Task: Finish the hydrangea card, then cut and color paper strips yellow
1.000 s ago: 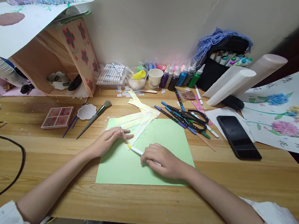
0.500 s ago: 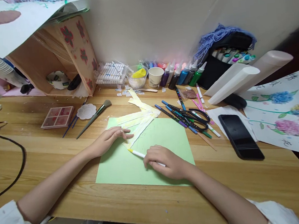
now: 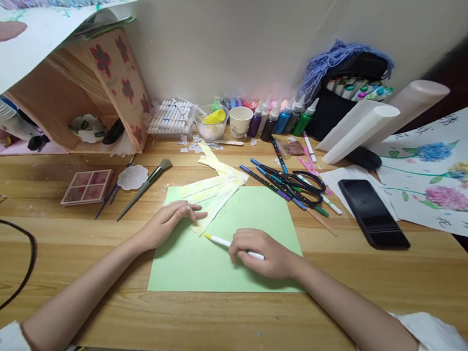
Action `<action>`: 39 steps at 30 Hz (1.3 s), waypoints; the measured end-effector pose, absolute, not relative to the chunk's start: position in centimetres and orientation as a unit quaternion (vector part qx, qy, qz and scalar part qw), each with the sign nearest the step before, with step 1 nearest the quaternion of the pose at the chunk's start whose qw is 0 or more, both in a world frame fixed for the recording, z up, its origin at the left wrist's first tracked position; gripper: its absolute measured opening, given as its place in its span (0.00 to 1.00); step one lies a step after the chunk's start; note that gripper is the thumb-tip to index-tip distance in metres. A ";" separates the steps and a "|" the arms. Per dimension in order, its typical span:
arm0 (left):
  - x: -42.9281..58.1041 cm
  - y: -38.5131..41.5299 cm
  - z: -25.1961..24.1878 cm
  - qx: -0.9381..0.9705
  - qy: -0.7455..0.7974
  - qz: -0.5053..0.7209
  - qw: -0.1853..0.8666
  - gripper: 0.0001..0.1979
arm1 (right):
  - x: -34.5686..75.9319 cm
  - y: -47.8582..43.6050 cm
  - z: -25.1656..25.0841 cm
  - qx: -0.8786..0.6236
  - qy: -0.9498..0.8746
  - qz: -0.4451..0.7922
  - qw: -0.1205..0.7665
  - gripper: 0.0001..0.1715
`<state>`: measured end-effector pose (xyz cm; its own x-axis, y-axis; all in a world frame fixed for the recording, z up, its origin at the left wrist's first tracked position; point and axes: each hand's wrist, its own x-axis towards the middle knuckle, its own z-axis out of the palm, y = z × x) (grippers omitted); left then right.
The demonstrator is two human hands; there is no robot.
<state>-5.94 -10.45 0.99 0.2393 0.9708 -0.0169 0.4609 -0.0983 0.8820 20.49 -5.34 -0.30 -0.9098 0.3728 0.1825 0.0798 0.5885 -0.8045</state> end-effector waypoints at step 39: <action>-2.8 -12.2 1.5 0.558 0.657 0.305 0.405 0.14 | 21.0 -4.8 -1.0 -0.298 -0.755 0.423 0.402 0.12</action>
